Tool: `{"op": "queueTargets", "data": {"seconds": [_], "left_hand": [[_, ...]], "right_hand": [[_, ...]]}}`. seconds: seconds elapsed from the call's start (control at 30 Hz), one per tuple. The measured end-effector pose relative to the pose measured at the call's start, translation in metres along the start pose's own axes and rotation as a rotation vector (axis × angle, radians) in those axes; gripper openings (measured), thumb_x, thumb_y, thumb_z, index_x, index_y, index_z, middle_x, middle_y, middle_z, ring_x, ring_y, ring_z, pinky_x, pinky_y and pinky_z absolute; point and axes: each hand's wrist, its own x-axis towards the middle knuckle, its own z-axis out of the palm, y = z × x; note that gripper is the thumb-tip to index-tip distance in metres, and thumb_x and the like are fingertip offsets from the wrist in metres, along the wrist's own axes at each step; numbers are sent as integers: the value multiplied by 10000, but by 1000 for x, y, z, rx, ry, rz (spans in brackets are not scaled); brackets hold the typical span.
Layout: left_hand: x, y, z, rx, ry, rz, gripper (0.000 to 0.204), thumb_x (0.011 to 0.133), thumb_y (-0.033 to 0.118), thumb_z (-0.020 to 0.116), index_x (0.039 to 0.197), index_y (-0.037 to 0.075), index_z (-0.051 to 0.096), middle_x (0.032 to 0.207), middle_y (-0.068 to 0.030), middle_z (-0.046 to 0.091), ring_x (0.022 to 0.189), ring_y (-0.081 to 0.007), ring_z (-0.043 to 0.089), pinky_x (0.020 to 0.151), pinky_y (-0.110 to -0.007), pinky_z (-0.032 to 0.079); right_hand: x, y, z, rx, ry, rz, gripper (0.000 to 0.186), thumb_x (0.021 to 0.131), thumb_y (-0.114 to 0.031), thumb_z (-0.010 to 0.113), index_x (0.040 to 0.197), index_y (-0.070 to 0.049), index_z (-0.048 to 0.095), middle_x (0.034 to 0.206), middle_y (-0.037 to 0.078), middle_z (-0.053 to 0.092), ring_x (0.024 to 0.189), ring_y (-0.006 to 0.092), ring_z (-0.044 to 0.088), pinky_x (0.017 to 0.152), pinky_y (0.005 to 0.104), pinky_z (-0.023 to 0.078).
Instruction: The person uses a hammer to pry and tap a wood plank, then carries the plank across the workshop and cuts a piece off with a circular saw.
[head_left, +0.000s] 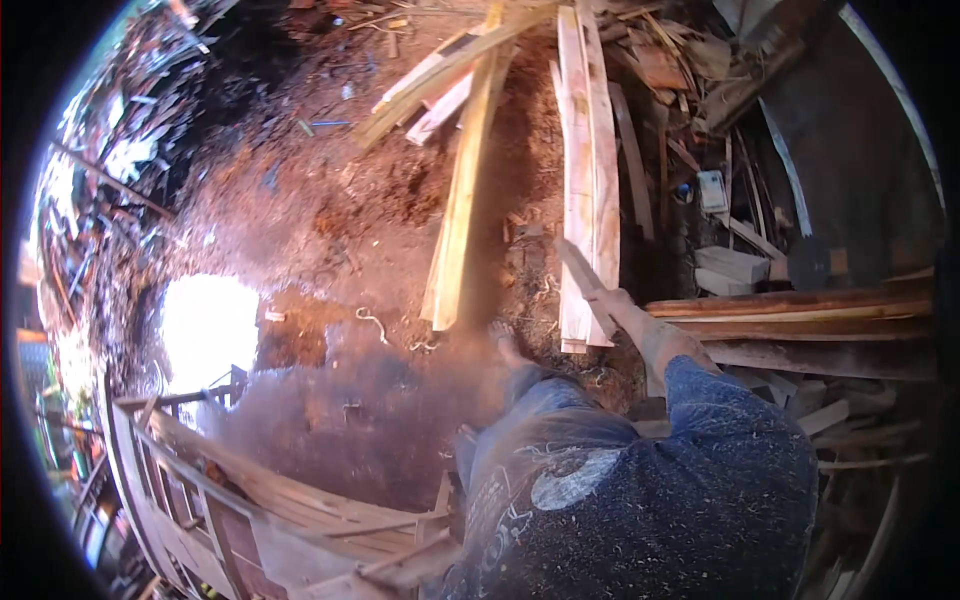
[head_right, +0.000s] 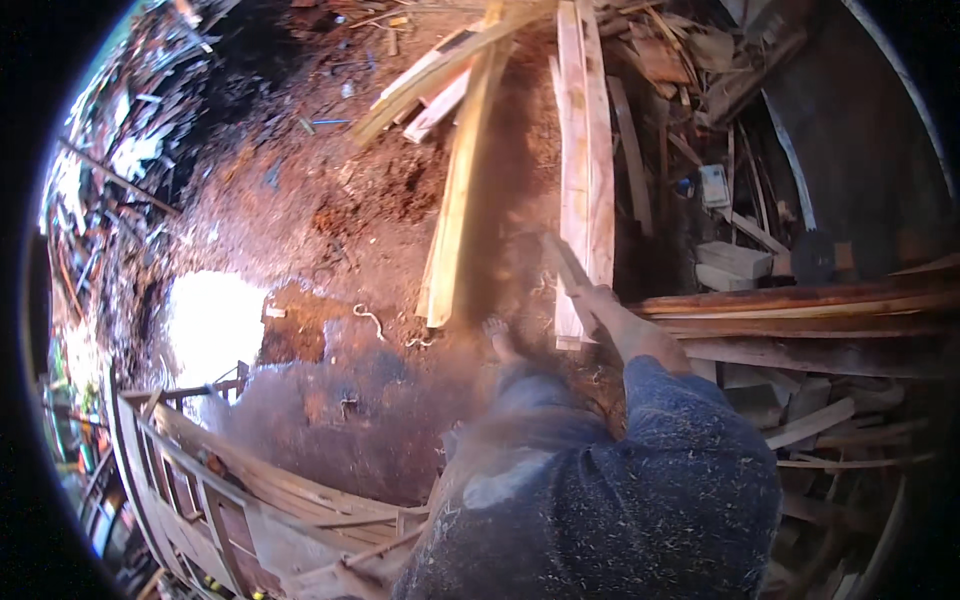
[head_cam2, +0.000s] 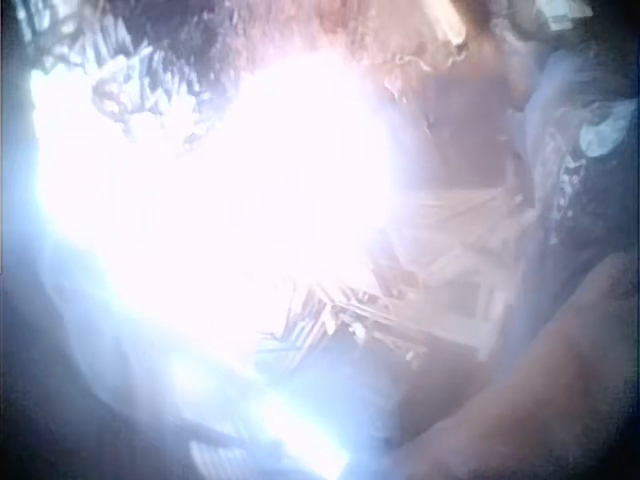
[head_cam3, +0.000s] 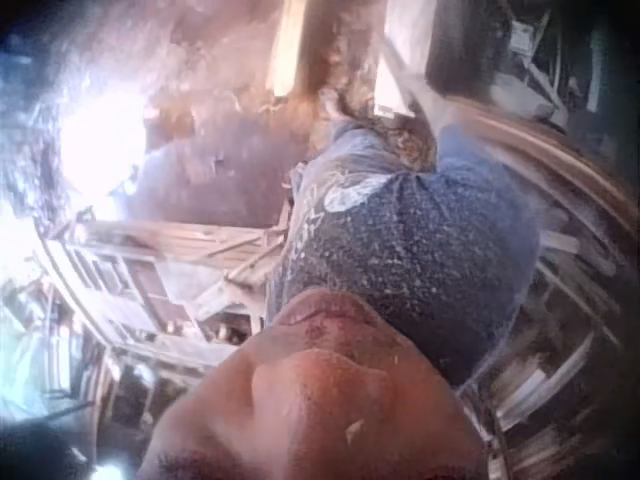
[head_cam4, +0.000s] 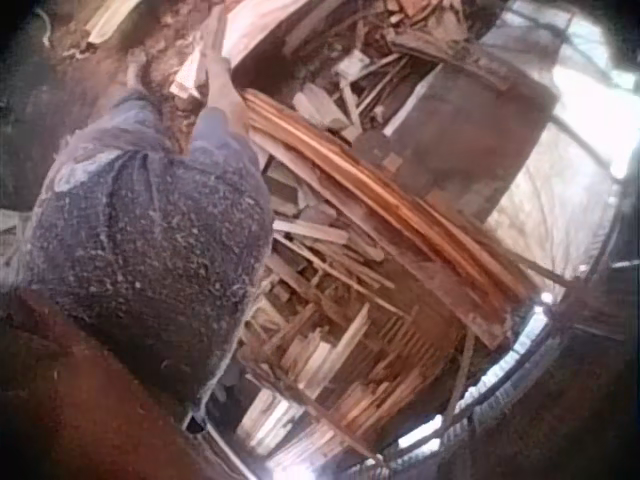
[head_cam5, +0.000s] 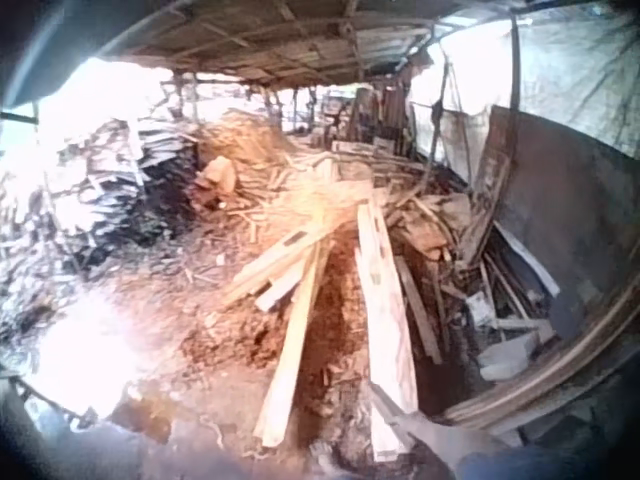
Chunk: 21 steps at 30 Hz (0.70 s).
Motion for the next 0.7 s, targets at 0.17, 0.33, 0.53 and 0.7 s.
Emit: {"op": "queueTargets", "data": {"seconds": [0.17, 0.33, 0.53, 0.7], "left_hand": [[-47, 84, 29, -59, 85, -131, 801, 963, 591, 575, 1511, 23, 439, 1473, -178, 495, 1313, -359, 497, 1136, -509, 389], [-64, 170, 19, -368, -53, 29, 740, 993, 525, 563, 1535, 46, 411, 1476, -156, 498, 1314, -347, 501, 1127, -514, 397], [-57, 300, 204, -532, -53, 306, 552, 935, 326, 646, 1401, 57, 523, 1405, -146, 558, 1269, -305, 545, 1062, -447, 477], [-58, 388, 287, -635, -406, 285, 607, 887, 288, 675, 1409, 32, 502, 1329, -144, 587, 1176, -291, 590, 984, -410, 514]], "right_hand": [[114, 16, -88, 54, 122, 126, 716, 735, -495, 825, 1155, 75, 717, 1167, 223, 730, 1038, 306, 715, 875, 415, 546], [210, 23, -177, -103, 144, 69, 604, 865, -487, 718, 1145, 49, 717, 1149, 229, 725, 1075, 299, 687, 896, 441, 532], [326, -61, -195, -676, 134, -518, 503, 967, -402, 625, 1048, 84, 722, 1071, 269, 737, 1071, 320, 701, 943, 431, 527], [238, -232, -65, -227, -239, -780, 481, 945, -341, 704, 1238, 40, 689, 1190, 203, 732, 1129, 302, 688, 991, 387, 524]]}}
